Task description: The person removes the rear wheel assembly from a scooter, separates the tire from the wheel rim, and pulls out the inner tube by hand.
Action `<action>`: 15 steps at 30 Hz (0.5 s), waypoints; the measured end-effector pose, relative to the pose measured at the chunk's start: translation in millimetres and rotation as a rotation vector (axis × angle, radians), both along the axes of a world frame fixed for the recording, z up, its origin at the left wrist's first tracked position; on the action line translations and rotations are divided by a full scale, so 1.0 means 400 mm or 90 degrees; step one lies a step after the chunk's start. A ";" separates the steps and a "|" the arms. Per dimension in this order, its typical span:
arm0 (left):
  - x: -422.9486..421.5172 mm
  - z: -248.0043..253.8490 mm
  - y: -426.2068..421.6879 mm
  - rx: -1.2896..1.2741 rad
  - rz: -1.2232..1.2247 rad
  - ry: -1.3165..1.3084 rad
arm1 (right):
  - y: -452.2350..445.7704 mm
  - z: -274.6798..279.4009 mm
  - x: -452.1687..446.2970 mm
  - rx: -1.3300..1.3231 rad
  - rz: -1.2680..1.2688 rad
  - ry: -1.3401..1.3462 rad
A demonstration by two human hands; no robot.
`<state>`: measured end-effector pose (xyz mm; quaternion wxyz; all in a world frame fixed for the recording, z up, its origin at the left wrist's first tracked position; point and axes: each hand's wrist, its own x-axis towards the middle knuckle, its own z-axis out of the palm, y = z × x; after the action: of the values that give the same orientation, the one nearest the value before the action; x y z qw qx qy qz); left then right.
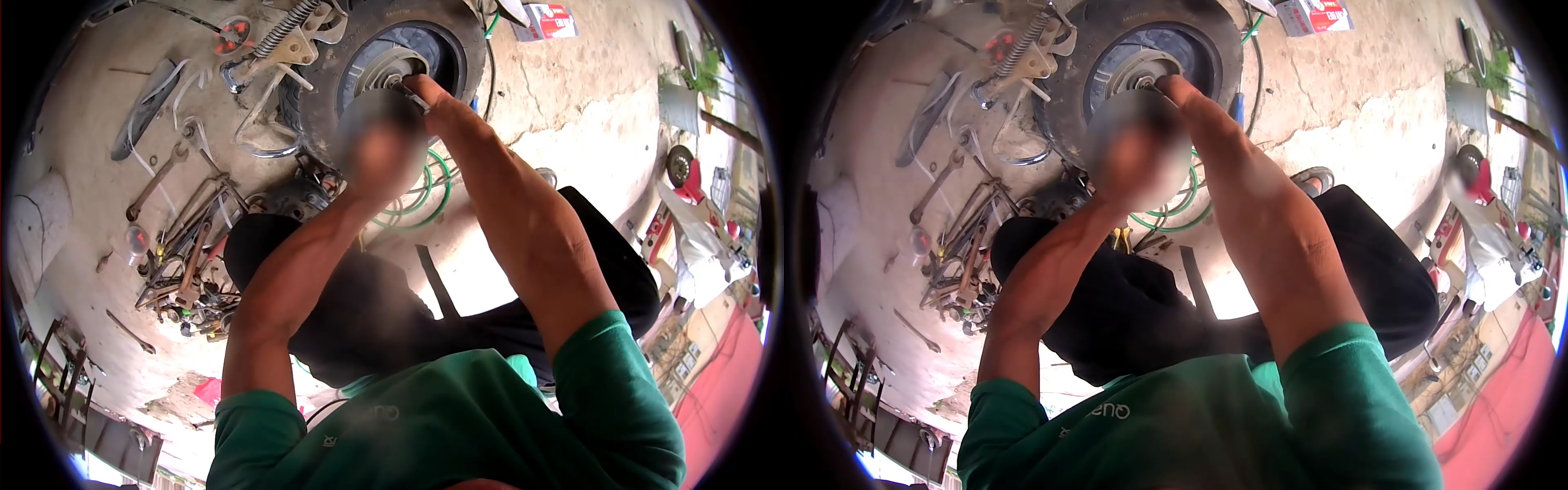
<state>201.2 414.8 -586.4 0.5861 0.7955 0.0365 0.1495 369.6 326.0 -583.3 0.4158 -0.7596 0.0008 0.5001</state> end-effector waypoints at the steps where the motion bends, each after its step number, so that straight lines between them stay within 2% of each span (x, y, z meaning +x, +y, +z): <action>1: -0.002 -0.039 -0.012 -0.018 0.004 -0.031 | 0.019 -0.009 0.009 -0.004 -0.151 0.172; 3: 0.003 0.061 0.019 0.124 0.032 -0.057 | 0.028 -0.089 0.049 -0.015 -0.283 0.369; 4: 0.002 0.105 0.032 0.193 0.044 -0.065 | 0.018 -0.179 0.058 -0.026 -0.263 0.397; 5: 0.004 0.115 0.033 0.182 0.040 -0.028 | 0.023 -0.184 0.047 -0.036 -0.241 0.423; 8: 0.009 0.117 0.032 0.132 0.036 0.050 | -0.019 -0.140 0.016 0.094 -0.449 0.527; 12: 0.008 0.105 0.030 0.094 0.043 0.024 | 0.036 -0.031 0.010 -0.047 -0.427 0.427; 13: 0.009 0.105 0.030 0.104 0.046 0.004 | 0.016 -0.080 0.009 0.050 -0.360 0.348; 14: 0.008 0.100 0.030 0.124 0.034 0.010 | -0.026 -0.185 0.001 0.145 -0.292 0.269; 15: 0.006 0.087 0.031 0.146 0.021 0.015 | -0.035 -0.228 0.011 0.184 -0.217 0.198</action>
<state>203.5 427.2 -551.6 0.4882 0.8584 0.0395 0.1529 374.1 312.1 -674.3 0.5931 -0.5950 0.1212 0.5287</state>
